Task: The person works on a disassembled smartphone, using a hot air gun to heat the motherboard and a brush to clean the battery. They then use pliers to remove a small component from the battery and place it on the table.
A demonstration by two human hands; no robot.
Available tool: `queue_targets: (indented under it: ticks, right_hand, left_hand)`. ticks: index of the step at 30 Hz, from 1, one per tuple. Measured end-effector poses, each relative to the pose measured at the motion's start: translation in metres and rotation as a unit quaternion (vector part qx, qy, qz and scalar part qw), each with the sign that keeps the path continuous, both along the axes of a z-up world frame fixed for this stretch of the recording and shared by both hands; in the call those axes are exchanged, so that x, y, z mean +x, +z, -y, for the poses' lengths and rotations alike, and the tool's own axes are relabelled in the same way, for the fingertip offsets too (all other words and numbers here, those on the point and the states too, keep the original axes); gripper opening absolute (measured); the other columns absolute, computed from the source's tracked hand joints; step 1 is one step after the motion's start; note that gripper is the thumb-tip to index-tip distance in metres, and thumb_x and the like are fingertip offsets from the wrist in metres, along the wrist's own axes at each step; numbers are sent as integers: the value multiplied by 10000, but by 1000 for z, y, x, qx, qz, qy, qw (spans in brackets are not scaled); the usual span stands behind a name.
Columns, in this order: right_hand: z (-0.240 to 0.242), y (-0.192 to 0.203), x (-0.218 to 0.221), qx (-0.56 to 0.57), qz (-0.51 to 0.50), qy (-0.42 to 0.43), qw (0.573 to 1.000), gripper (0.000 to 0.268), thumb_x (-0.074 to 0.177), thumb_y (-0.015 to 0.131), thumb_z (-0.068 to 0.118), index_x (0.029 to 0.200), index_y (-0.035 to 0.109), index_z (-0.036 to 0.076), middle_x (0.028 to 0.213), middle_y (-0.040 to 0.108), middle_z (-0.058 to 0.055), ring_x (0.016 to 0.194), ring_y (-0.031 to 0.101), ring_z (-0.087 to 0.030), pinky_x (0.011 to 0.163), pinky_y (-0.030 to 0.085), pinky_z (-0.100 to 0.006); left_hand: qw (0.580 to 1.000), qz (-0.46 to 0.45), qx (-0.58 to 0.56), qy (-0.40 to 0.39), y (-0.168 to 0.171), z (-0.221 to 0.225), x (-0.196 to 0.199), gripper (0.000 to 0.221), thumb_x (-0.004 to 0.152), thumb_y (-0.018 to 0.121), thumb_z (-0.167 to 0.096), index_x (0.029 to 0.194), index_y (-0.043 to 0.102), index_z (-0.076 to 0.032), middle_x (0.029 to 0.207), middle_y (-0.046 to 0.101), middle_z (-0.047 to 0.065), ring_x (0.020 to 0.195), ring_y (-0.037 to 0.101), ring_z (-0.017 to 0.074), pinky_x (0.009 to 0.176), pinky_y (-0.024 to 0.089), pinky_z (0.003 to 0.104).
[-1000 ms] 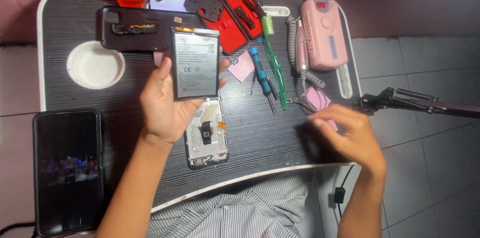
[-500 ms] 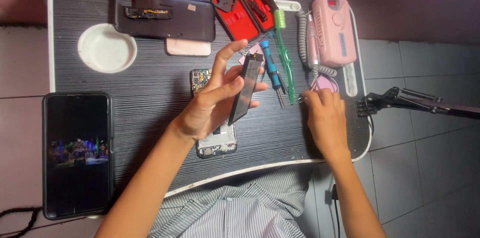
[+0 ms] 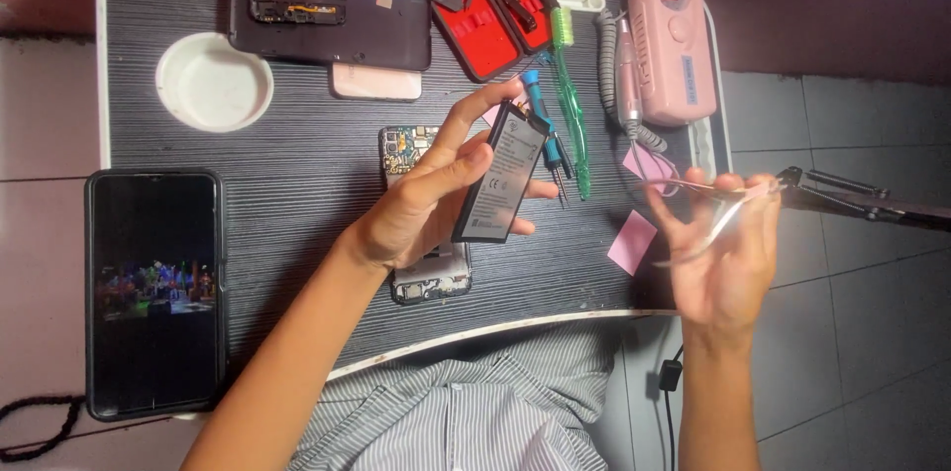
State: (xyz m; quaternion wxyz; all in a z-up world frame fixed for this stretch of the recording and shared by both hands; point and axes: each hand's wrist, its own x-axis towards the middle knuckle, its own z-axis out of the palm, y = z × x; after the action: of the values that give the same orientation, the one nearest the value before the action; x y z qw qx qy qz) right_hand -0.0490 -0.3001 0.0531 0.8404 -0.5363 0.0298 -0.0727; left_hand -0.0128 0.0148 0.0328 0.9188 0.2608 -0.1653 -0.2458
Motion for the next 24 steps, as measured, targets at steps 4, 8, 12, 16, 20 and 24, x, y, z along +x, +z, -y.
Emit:
queue_targets:
  ticks: [4, 8, 12, 16, 20, 24]
  right_hand:
    - [8, 9, 9, 231, -160, -46, 958, 90, 1069, 639, 258, 1125, 683, 202, 969, 676, 99, 1067, 639, -119, 1190, 410, -584]
    - [-7, 14, 8, 149, -202, 110, 962, 470, 973, 593, 189, 1429, 527, 98, 1100, 659, -59, 999, 645, -226, 980, 458, -548]
    - [-2, -24, -4, -611, -69, 114, 781, 542, 990, 545, 88, 1527, 547, 165, 1172, 598, -179, 1183, 599, -390, 1029, 460, -536]
    - [-24, -49, -9, -823, -31, -12, 567, 552, 923, 601, 129, 1473, 605, 174, 1191, 575, -71, 1088, 544, -330, 891, 438, -504]
    - [-25, -76, -8, -805, 12, -83, 587, 538, 916, 608, 35, 1451, 604, 85, 1157, 575, -95, 1059, 515, -320, 881, 384, -466]
    - [-25, -89, -7, -768, 92, -144, 617, 512, 924, 650, -20, 1429, 632, 65, 1132, 583, -91, 1051, 502, -302, 882, 372, -433]
  left_hand:
    - [999, -33, 28, -4, 3, -1, 0, 599, 1002, 599, -329, 1529, 335, -223, 1536, 368, 186, 1208, 658, 436, 869, 632, 478]
    - [988, 62, 138, 20, -10, 5, 2, 523, 1037, 542, -390, 1513, 343, -303, 1557, 335, 240, 1176, 690, 400, 915, 626, 473]
    - [870, 225, 432, 79, 3, 19, -7, 552, 950, 671, -363, 1454, 485, -239, 1459, 472, 228, 1175, 596, 582, 934, 562, 623]
    - [761, 319, 559, 80, -3, 42, -17, 630, 870, 758, -284, 1444, 499, -286, 1478, 428, 175, 1184, 578, 571, 958, 540, 650]
    - [547, 473, 655, 218, -29, 70, -31, 659, 772, 801, -230, 1390, 582, -165, 1332, 586, 203, 1159, 634, 387, 968, 521, 484]
    - [616, 408, 646, 190, -17, 82, -39, 570, 835, 738, -217, 1373, 595, -95, 1316, 609, 287, 1146, 653, 426, 951, 537, 508]
